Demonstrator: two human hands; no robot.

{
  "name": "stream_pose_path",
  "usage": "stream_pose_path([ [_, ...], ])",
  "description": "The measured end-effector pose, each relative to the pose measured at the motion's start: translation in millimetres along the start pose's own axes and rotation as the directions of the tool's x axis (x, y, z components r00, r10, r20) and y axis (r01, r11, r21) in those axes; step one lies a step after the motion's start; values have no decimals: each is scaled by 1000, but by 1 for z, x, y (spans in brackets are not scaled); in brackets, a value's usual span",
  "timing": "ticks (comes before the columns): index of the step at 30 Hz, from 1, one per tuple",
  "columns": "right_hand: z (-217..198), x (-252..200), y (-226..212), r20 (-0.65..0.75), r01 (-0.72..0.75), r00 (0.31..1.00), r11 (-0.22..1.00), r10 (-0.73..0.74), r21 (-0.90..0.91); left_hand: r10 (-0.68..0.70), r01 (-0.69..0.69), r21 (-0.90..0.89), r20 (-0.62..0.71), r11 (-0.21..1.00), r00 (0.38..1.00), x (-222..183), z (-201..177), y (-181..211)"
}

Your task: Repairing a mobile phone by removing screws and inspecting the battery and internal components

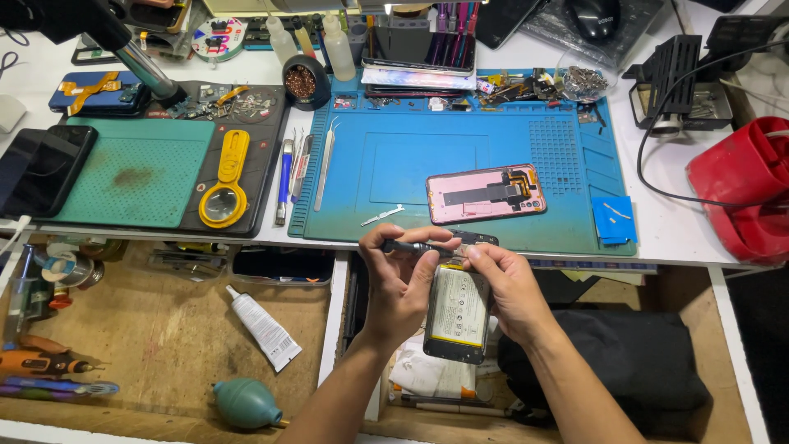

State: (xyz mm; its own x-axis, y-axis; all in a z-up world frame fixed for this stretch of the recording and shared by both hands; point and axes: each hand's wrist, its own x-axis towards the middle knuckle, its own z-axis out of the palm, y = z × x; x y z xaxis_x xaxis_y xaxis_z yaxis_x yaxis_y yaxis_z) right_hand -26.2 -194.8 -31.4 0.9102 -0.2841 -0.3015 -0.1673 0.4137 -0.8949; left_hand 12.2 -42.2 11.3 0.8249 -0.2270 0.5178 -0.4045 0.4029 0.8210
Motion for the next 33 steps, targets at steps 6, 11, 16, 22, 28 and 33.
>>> stream_pose_path([
  [6,12,-8,-10,26,-4,1000,999,4,31,-25,25,-5,1,1000,1000,-3,3,-2],
  [11,5,-9,-13,65,22,998,997,-27,74,5,-11,-68,-84,998,996,8,2,16],
  [16,15,-17,-17,120,70,991,997,-65,-40,67,-58,63,-149,996,987,7,-6,14],
  [22,14,-18,-10,203,81,978,990,-55,-118,162,-153,300,-6,942,987,4,-1,15],
  [28,12,-13,-12,257,120,963,982,-80,-147,174,-189,401,74,896,982,4,-4,10],
  [33,10,-12,-9,258,112,963,984,-73,-140,195,-214,417,88,884,977,4,-5,10],
])
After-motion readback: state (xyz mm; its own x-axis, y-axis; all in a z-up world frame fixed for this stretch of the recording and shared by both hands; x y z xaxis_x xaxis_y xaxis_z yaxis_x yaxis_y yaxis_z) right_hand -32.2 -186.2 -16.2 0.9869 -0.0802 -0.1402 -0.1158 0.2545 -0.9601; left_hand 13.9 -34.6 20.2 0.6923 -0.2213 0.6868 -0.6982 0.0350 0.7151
